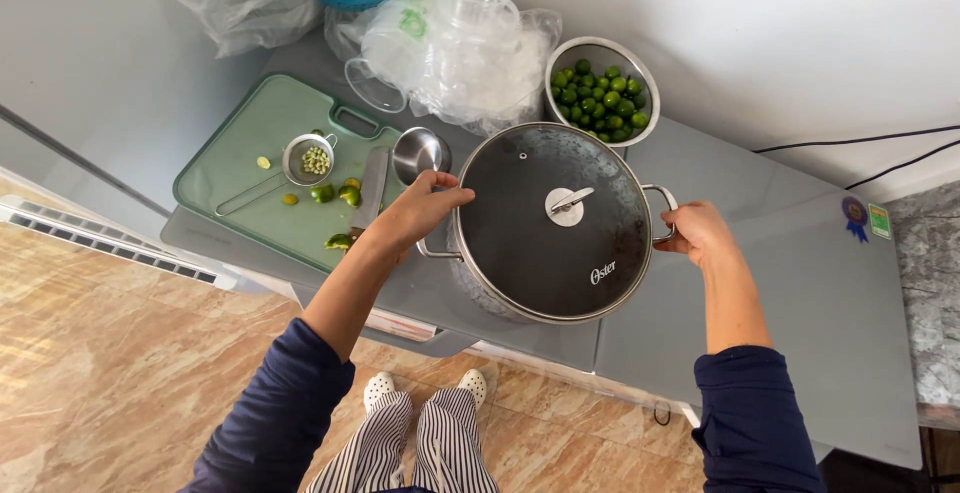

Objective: Preparing a lime-based beverage by squeezing limes into a cup, adding liquid from a large pot, and packaging it.

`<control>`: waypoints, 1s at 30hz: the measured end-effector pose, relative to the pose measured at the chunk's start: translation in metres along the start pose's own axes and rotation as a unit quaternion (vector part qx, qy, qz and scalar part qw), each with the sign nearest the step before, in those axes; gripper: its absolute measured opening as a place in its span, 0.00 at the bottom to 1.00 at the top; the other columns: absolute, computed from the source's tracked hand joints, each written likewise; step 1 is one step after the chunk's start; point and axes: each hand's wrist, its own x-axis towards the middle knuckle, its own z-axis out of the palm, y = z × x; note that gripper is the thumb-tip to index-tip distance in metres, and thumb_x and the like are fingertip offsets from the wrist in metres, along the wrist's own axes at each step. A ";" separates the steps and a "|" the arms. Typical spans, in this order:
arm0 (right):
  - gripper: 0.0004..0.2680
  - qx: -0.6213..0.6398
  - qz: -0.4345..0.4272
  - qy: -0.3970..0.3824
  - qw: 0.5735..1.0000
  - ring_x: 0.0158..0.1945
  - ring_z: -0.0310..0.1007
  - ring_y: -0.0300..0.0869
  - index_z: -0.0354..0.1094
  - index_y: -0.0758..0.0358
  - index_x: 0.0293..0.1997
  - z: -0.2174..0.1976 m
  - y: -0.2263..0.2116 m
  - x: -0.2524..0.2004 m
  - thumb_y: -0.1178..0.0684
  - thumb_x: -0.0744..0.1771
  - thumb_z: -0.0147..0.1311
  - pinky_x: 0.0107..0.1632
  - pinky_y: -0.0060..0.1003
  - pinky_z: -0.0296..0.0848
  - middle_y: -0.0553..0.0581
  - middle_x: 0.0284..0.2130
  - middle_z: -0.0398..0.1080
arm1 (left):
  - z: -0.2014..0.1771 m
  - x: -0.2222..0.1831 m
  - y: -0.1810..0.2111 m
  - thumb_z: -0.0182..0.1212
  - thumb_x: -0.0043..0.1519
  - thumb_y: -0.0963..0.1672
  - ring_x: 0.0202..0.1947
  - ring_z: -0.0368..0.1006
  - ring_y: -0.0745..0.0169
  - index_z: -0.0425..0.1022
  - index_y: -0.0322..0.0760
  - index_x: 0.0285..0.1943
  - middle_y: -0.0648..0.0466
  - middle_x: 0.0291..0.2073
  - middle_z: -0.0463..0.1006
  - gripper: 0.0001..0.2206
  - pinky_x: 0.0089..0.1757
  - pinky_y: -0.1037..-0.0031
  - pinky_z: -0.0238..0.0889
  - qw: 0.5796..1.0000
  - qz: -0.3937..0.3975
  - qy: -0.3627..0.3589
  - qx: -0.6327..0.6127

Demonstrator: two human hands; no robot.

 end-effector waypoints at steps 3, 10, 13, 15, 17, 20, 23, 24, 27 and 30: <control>0.12 -0.006 0.006 0.006 1.000 0.33 0.73 0.50 0.60 0.83 0.53 0.006 -0.005 -0.013 0.61 0.68 0.51 0.41 0.51 0.81 0.64 0.41 0.63 | -0.005 -0.002 -0.002 0.64 0.56 0.52 0.63 0.65 0.54 0.68 0.37 0.62 0.45 0.57 0.74 0.27 0.61 0.63 0.54 1.000 0.012 0.000 0.000; 0.13 -0.028 0.007 0.002 1.000 0.35 0.78 0.57 0.60 0.83 0.55 0.023 -0.017 -0.023 0.60 0.68 0.50 0.41 0.48 0.80 0.67 0.46 0.65 | -0.021 -0.013 -0.006 0.63 0.57 0.53 0.62 0.65 0.55 0.68 0.38 0.62 0.45 0.57 0.74 0.27 0.61 0.63 0.54 1.000 0.015 0.011 -0.011; 0.11 -0.022 -0.011 -0.008 1.000 0.32 0.74 0.52 0.61 0.83 0.50 0.028 -0.017 -0.005 0.61 0.68 0.50 0.39 0.51 0.83 0.64 0.41 0.63 | -0.022 -0.021 -0.016 0.63 0.56 0.53 0.61 0.66 0.54 0.70 0.38 0.61 0.45 0.55 0.75 0.26 0.59 0.63 0.55 1.000 -0.002 0.024 -0.014; 0.08 -0.024 -0.024 -0.013 0.999 0.29 0.70 0.48 0.63 0.82 0.46 0.034 -0.028 0.001 0.60 0.69 0.51 0.38 0.52 0.83 0.61 0.36 0.62 | -0.024 -0.019 -0.025 0.65 0.55 0.53 0.60 0.70 0.52 0.71 0.38 0.61 0.44 0.55 0.77 0.27 0.58 0.65 0.61 0.999 0.022 0.043 0.002; 0.08 -0.033 -0.031 -0.018 0.999 0.28 0.69 0.48 0.63 0.80 0.44 0.040 -0.036 0.007 0.60 0.69 0.51 0.37 0.53 0.82 0.60 0.35 0.63 | -0.023 -0.035 -0.021 0.65 0.54 0.54 0.60 0.70 0.53 0.71 0.40 0.62 0.45 0.55 0.77 0.28 0.58 0.66 0.60 0.997 0.021 0.063 0.026; 0.08 -0.093 -0.047 -0.029 0.994 0.31 0.69 0.50 0.64 0.77 0.44 0.044 -0.042 0.028 0.58 0.68 0.53 0.37 0.56 0.80 0.61 0.35 0.63 | -0.019 -0.058 -0.017 0.65 0.54 0.55 0.59 0.72 0.50 0.70 0.42 0.65 0.42 0.56 0.76 0.31 0.58 0.65 0.63 0.993 0.001 0.091 0.074; 0.10 -0.281 -0.152 -0.001 0.948 0.39 0.69 0.56 0.68 0.76 0.46 0.051 -0.064 0.065 0.55 0.68 0.56 0.42 0.60 0.75 0.66 0.39 0.67 | -0.021 -0.064 -0.021 0.64 0.56 0.56 0.61 0.69 0.41 0.69 0.42 0.67 0.38 0.61 0.70 0.31 0.59 0.60 0.61 0.978 0.023 0.112 0.177; 0.11 -0.407 -0.241 0.041 0.880 0.45 0.69 0.60 0.71 0.74 0.47 0.055 -0.076 0.079 0.54 0.68 0.58 0.47 0.63 0.71 0.69 0.42 0.69 | -0.022 -0.063 -0.025 0.63 0.57 0.55 0.63 0.65 0.35 0.70 0.42 0.67 0.37 0.67 0.63 0.30 0.61 0.57 0.56 0.957 0.059 0.111 0.259; 0.14 -0.472 -0.427 0.113 0.763 0.53 0.66 0.68 0.72 0.65 0.56 0.120 -0.175 -0.028 0.51 0.67 0.60 0.55 0.60 0.65 0.76 0.50 0.68 | -0.029 -0.097 -0.005 0.60 0.60 0.54 0.64 0.67 0.36 0.71 0.42 0.67 0.34 0.55 0.77 0.27 0.64 0.56 0.55 0.929 0.134 0.186 0.291; 0.11 -0.352 -0.580 0.021 0.735 0.49 0.72 0.59 0.74 0.65 0.55 0.194 -0.231 -0.157 0.52 0.69 0.60 0.50 0.51 0.70 0.69 0.50 0.73 | -0.059 -0.142 -0.008 0.65 0.58 0.49 0.64 0.60 0.27 0.74 0.43 0.63 0.29 0.64 0.64 0.23 0.61 0.55 0.54 0.869 0.205 0.380 0.240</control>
